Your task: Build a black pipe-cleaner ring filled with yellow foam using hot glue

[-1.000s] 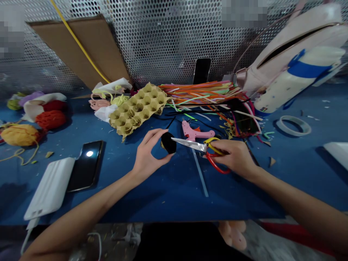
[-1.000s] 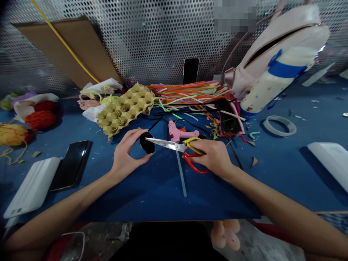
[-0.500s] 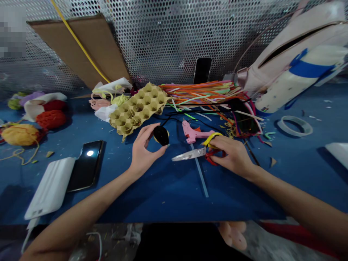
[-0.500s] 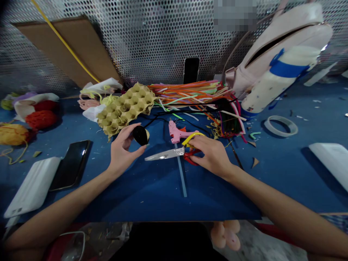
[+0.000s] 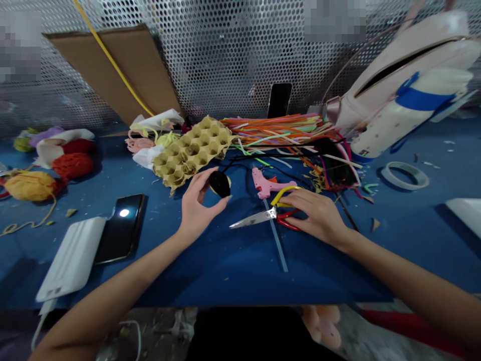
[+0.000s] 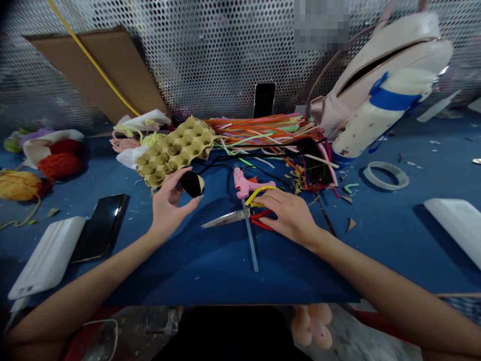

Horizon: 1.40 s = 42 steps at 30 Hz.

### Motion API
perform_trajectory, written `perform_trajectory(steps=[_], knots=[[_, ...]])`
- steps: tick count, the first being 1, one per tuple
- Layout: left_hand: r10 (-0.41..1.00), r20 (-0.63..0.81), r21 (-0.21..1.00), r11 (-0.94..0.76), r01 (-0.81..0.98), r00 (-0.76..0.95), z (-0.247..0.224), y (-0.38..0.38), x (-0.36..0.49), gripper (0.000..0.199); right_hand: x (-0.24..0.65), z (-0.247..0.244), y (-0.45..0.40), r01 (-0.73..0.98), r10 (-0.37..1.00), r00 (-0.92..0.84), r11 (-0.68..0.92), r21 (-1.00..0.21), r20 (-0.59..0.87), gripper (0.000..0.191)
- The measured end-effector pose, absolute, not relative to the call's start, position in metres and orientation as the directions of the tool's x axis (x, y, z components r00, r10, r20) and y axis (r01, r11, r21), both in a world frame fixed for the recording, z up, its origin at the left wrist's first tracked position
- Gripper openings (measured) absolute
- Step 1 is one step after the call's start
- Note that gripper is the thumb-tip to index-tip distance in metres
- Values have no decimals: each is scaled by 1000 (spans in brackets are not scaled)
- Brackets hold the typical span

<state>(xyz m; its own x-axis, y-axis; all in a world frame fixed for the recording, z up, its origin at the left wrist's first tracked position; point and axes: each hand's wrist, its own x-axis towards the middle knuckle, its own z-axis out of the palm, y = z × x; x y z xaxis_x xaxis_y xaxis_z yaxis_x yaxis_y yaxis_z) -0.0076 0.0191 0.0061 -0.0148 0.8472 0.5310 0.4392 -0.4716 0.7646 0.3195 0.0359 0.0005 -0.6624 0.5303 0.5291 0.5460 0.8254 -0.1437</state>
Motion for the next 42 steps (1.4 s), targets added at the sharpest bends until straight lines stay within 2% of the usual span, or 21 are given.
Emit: perform_trajectory(steps=[6, 13, 16, 19, 22, 26, 34, 42], knots=[[860, 510, 785, -459, 415, -14, 8, 18, -5, 59, 319, 2, 39, 573, 585, -626, 794, -205, 515, 27], [853, 521, 776, -467, 423, -15, 6, 18, -6, 58, 336, 18, 50, 630, 534, -638, 776, -21, 555, 29], [847, 531, 760, -470, 448, -12, 5, 19, -8, 60, 340, 18, 50, 632, 524, -659, 775, 20, 540, 28], [843, 538, 761, -483, 433, -7, 6, 20, -9, 60, 337, 18, 44, 609, 527, -720, 791, 48, 452, 29], [847, 532, 774, -480, 414, -14, 10, 20, -11, 60, 330, 23, 33, 646, 575, -745, 749, 149, 340, 29], [854, 519, 788, -464, 405, -30, 12, 21, -12, 61, 317, 34, 19, 675, 620, -737, 698, 240, 269, 26], [852, 523, 792, -482, 375, -9, 11, 20, -12, 62, 293, 56, -8, 731, 731, -676, 650, 210, 91, 25], [856, 518, 791, -478, 382, 0, 11, 20, -11, 61, 287, 56, -13, 746, 752, -656, 632, 212, 66, 28]])
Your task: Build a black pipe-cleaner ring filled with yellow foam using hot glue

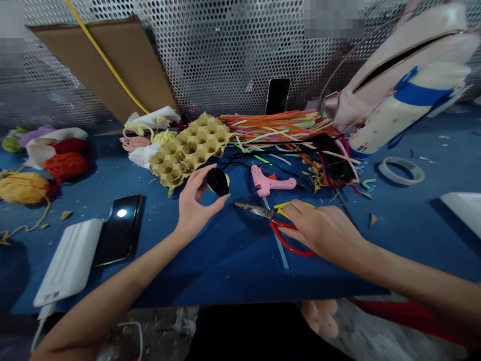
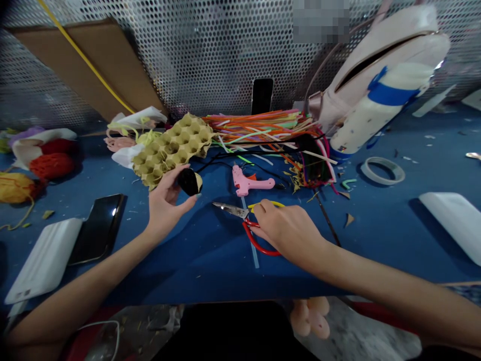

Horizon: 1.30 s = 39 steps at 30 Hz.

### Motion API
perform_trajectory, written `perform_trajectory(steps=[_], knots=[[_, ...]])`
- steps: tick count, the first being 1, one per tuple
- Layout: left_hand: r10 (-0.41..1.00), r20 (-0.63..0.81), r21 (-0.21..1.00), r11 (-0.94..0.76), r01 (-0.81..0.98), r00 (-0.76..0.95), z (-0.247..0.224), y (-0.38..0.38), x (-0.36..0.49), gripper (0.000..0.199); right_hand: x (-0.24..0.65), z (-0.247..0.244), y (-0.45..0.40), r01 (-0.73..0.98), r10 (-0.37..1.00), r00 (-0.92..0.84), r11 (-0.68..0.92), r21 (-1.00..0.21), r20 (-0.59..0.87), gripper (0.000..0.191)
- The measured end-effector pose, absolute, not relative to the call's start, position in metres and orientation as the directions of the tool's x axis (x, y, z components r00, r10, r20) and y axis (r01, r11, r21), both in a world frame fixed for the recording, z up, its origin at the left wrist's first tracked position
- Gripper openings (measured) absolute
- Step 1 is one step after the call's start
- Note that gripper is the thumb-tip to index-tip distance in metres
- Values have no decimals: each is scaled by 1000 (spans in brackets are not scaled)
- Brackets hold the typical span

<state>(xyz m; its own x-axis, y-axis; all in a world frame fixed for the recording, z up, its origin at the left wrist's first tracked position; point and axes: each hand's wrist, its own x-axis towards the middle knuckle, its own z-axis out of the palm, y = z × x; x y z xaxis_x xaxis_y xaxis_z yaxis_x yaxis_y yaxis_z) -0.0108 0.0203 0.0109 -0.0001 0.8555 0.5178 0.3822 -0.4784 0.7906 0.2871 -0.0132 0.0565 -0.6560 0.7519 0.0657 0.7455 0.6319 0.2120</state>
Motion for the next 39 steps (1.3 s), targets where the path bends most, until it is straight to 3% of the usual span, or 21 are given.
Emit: perform_trajectory(steps=[16, 27, 33, 39], knots=[[873, 488, 815, -453, 362, -5, 11, 18, -9, 61, 266, 54, -15, 802, 822, -558, 569, 181, -110, 27], [870, 493, 807, -465, 364, 16, 12, 19, -10, 61, 273, 65, -21, 796, 828, -552, 558, 234, -94, 29], [879, 477, 814, -450, 366, 21, 12, 18, -8, 61, 264, 69, -26, 804, 852, -499, 523, 283, -160, 12], [883, 469, 821, -447, 355, 28, 14, 16, -7, 60, 260, 62, -23, 808, 854, -501, 520, 277, -142, 19]])
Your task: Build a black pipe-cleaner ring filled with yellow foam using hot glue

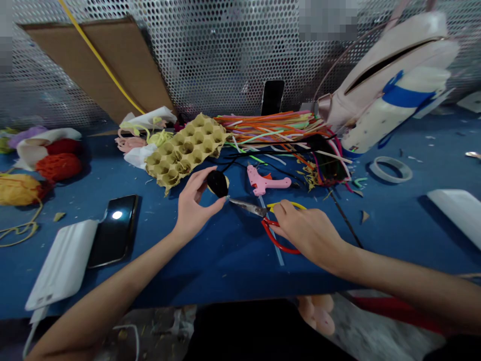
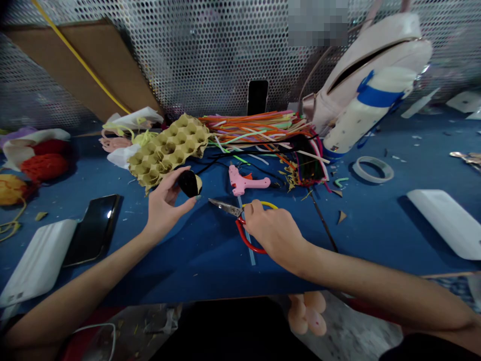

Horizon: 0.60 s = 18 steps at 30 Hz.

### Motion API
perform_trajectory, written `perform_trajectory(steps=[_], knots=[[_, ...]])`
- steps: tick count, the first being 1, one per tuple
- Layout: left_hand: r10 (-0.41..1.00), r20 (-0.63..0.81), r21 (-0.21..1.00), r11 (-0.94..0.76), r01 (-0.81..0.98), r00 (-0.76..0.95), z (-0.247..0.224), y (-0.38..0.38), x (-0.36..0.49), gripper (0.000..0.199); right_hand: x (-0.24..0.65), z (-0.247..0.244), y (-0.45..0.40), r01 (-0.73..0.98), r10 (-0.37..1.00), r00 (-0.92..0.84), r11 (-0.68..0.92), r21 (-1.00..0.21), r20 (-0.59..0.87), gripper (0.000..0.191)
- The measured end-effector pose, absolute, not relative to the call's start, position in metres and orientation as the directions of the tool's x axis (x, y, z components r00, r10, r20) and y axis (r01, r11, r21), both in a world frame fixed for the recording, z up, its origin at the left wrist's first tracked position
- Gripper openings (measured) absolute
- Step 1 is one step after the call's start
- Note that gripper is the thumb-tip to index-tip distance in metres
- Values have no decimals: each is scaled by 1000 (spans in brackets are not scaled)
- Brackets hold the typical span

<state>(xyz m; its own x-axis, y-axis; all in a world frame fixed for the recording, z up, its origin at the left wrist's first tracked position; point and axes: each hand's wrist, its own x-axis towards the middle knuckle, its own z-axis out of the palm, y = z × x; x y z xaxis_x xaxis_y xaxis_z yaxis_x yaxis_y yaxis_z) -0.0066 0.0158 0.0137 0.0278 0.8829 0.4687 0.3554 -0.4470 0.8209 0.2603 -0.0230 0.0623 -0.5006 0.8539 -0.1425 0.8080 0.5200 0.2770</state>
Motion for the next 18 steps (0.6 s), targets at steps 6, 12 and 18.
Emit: perform_trajectory(steps=[6, 12, 18], knots=[[872, 488, 806, -461, 373, 23, 12, 18, -9, 60, 266, 66, -20, 781, 831, -541, 553, 290, -127, 14], [879, 476, 810, -449, 378, 25, 12, 18, -8, 60, 267, 67, -20, 789, 837, -530, 546, 283, -136, 17], [873, 487, 805, -465, 369, 37, 12, 18, -8, 60, 268, 63, -17, 789, 833, -538, 551, 273, -128, 15]])
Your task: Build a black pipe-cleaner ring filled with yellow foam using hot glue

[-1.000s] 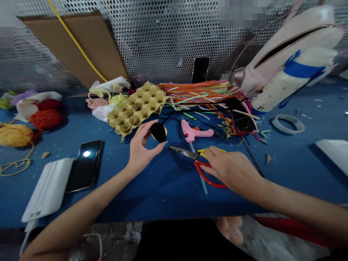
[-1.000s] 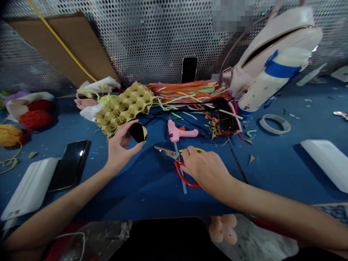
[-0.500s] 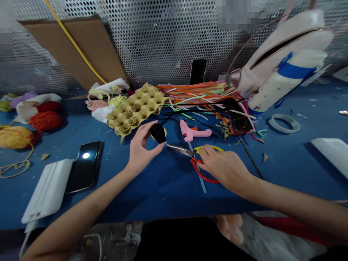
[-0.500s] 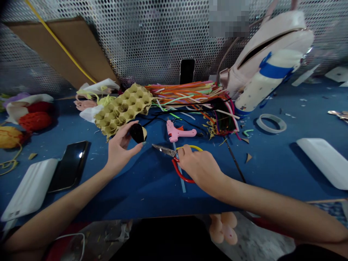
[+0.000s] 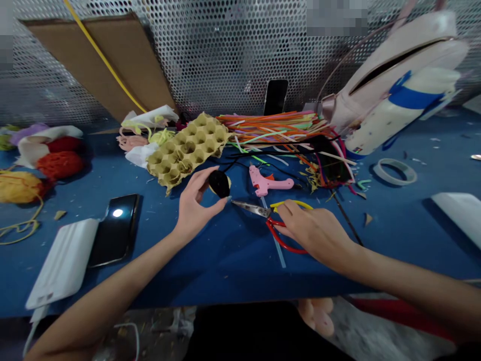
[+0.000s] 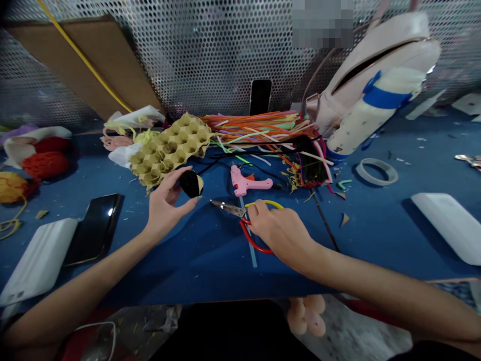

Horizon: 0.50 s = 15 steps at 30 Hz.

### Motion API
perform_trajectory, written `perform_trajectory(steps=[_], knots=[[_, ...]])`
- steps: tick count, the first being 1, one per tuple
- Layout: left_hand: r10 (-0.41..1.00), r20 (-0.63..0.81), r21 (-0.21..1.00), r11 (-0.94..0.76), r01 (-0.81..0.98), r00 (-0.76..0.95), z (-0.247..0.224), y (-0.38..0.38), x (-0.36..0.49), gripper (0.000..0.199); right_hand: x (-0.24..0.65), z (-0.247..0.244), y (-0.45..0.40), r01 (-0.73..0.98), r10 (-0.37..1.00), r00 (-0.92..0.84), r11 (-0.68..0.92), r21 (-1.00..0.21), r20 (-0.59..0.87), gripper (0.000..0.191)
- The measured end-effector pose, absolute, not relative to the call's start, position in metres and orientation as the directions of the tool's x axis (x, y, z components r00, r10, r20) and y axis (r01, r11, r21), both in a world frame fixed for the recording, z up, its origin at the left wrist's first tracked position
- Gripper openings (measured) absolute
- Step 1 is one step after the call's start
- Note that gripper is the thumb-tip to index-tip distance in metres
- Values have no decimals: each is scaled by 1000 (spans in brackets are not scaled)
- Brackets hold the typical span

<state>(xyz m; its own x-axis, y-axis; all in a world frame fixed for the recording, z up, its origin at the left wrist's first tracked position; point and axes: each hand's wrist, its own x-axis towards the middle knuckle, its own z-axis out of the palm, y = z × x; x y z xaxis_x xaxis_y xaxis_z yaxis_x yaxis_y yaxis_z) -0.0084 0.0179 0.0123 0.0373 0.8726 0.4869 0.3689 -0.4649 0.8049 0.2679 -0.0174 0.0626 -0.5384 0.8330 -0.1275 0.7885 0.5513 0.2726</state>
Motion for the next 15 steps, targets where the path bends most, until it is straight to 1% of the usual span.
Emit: perform_trajectory(steps=[9, 15], knots=[[871, 491, 813, -468, 347, 25, 12, 18, -9, 61, 275, 59, -17, 753, 801, -597, 579, 311, -46, 18], [876, 482, 808, -457, 371, 28, 11, 18, -9, 61, 280, 57, -13, 737, 777, -630, 601, 309, -8, 17]])
